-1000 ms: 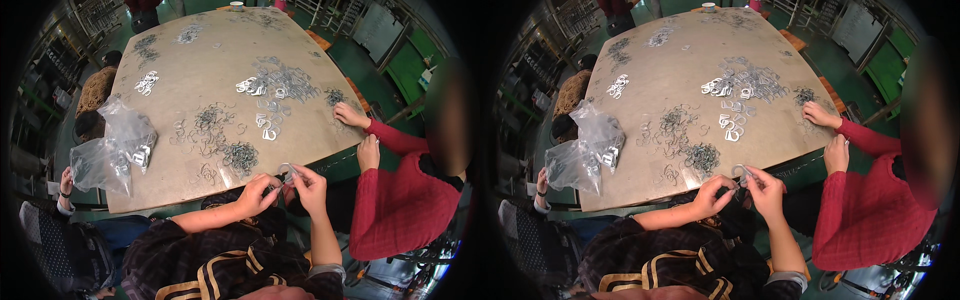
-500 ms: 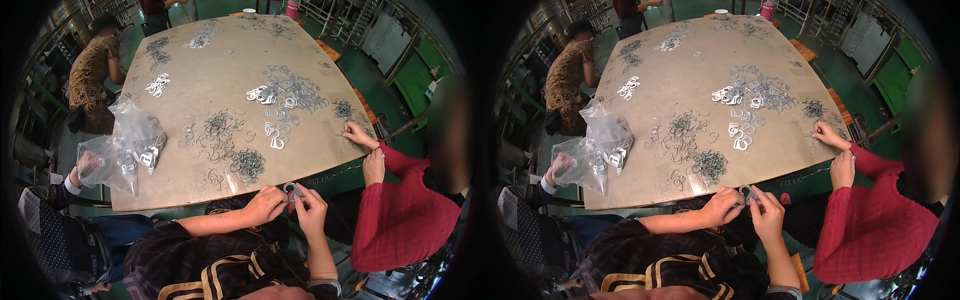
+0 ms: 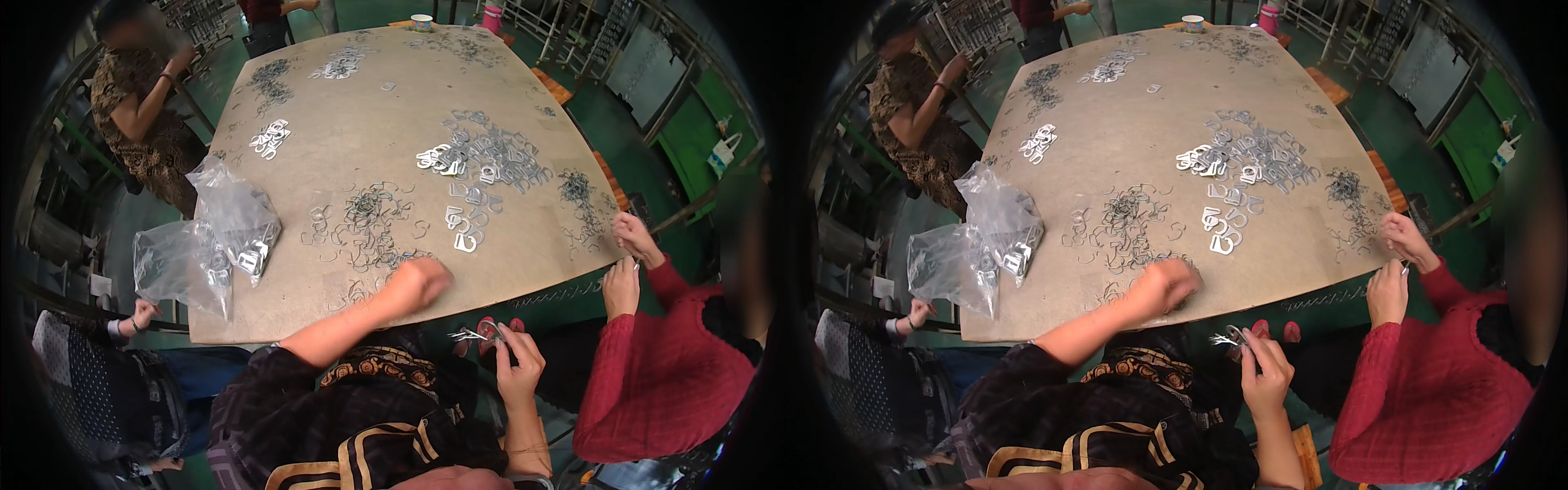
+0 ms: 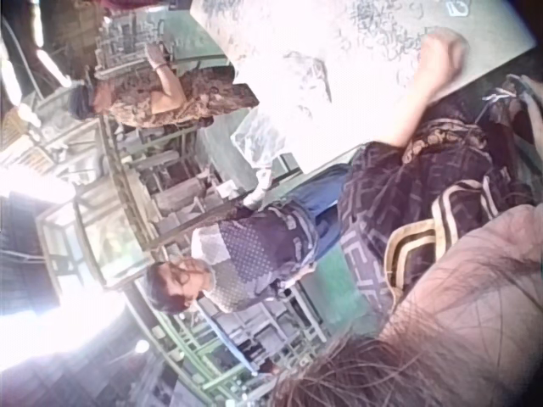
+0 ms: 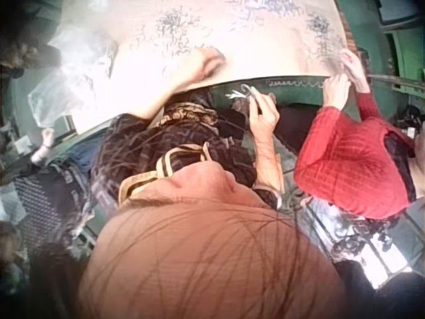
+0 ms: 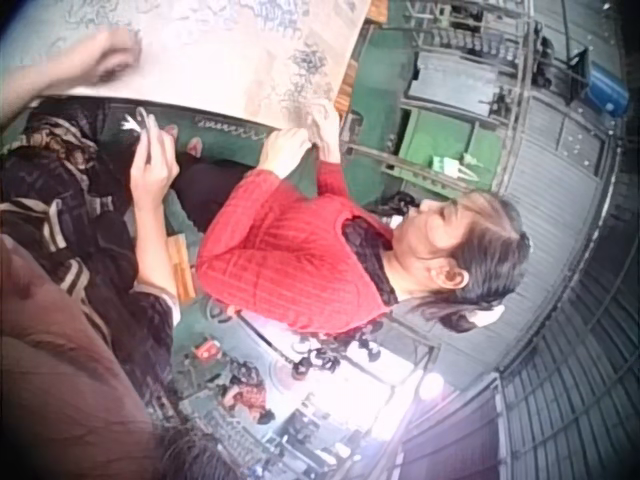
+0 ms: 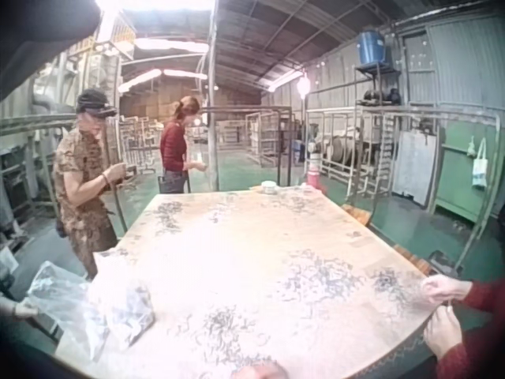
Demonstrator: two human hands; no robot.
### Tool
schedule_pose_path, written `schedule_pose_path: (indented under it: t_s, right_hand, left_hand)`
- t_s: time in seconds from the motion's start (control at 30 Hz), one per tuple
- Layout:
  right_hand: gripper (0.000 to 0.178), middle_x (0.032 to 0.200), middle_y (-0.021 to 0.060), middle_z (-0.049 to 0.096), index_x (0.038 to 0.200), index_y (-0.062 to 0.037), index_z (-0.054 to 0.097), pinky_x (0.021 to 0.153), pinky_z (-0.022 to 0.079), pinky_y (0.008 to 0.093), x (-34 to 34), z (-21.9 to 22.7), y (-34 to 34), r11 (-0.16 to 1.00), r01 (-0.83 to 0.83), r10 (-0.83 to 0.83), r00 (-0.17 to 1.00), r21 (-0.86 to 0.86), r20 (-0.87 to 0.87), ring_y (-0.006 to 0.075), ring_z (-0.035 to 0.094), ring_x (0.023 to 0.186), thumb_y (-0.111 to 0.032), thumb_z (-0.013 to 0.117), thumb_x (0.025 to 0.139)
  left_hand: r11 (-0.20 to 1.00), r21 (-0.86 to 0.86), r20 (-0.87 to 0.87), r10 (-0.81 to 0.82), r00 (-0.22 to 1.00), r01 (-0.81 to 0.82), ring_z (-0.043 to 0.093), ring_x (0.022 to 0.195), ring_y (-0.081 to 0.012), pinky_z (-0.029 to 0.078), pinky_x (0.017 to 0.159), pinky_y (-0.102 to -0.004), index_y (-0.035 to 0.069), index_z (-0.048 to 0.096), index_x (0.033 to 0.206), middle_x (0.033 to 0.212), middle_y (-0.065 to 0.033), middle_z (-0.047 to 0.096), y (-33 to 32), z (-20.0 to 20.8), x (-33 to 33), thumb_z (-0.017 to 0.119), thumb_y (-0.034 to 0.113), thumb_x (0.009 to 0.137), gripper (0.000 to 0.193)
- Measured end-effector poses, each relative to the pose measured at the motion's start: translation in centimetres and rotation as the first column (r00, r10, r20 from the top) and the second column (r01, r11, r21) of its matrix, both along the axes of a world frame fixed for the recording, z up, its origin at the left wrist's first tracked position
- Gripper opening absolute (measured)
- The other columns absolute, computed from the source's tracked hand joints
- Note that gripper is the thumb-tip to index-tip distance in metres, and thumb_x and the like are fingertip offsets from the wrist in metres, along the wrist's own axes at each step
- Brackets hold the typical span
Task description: The person assembles metal hooks by hand, picking up a hook and a small metal piece from a table, joining them, and placing the finished unit on a nearby rack. The process is repeated continuously with coworkers also working at the same table.
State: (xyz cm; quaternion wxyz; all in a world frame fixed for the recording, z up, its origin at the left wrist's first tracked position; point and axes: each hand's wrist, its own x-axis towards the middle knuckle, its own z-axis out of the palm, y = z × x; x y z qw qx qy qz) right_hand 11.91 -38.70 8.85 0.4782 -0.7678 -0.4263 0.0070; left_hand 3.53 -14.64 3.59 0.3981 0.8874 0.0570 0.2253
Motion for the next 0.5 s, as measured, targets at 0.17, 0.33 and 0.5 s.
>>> schedule_pose_path:
  t_s: [0.17, 0.33, 0.5]
  right_hand:
    - [0.026, 0.084, 0.014, 0.065, 0.103, 0.0039, 0.068, 0.073, 0.05, 0.0301, 0.3, -0.6, 0.0, 1.0, -0.003, 0.003, 1.0, 0.018, -0.001, 0.0233, 0.064, 0.075, 0.01, 0.063, 0.078]
    - [0.029, 0.084, 0.0134, 0.064, 0.105, 0.0008, 0.068, 0.067, 0.052, 0.0329, 0.8, -1.7, 0.2, 1.0, -0.005, 0.004, 1.0, 0.005, 0.017, 0.0262, 0.066, 0.075, 0.007, 0.065, 0.078]
    - [0.036, 0.08, 0.0119, 0.062, 0.113, -0.0007, 0.066, 0.067, 0.051, 0.032, 0.4, -1.9, 0.3, 1.0, 0.018, -0.019, 0.998, -0.013, -0.056, 0.0241, 0.064, 0.072, 0.007, 0.065, 0.077]
  left_hand:
    - [0.86, 0.41, -0.184, 0.404, 0.896, -0.304, 0.063, 0.085, -0.0324, 0.052, 0.071, -0.0398, 0.001, 0.07, 0.079, 0.086, -0.0154, 0.065, 7.6, -2.9, 2.2, 0.065, 0.011, 0.079, 0.011]
    - [0.67, 0.732, -0.192, 0.375, 0.907, -0.123, 0.063, 0.081, -0.0298, 0.054, 0.066, -0.0386, 0.001, 0.07, 0.07, 0.082, -0.0131, 0.065, 6.0, -3.9, 5.0, 0.061, 0.011, 0.074, 0.014]
    - [0.61, 0.791, -0.294, 0.453, 0.842, -0.052, 0.067, 0.073, -0.0286, 0.056, 0.063, -0.0355, 0.001, 0.07, 0.071, 0.079, -0.012, 0.067, 4.9, -3.1, 7.6, 0.061, 0.009, 0.072, 0.012]
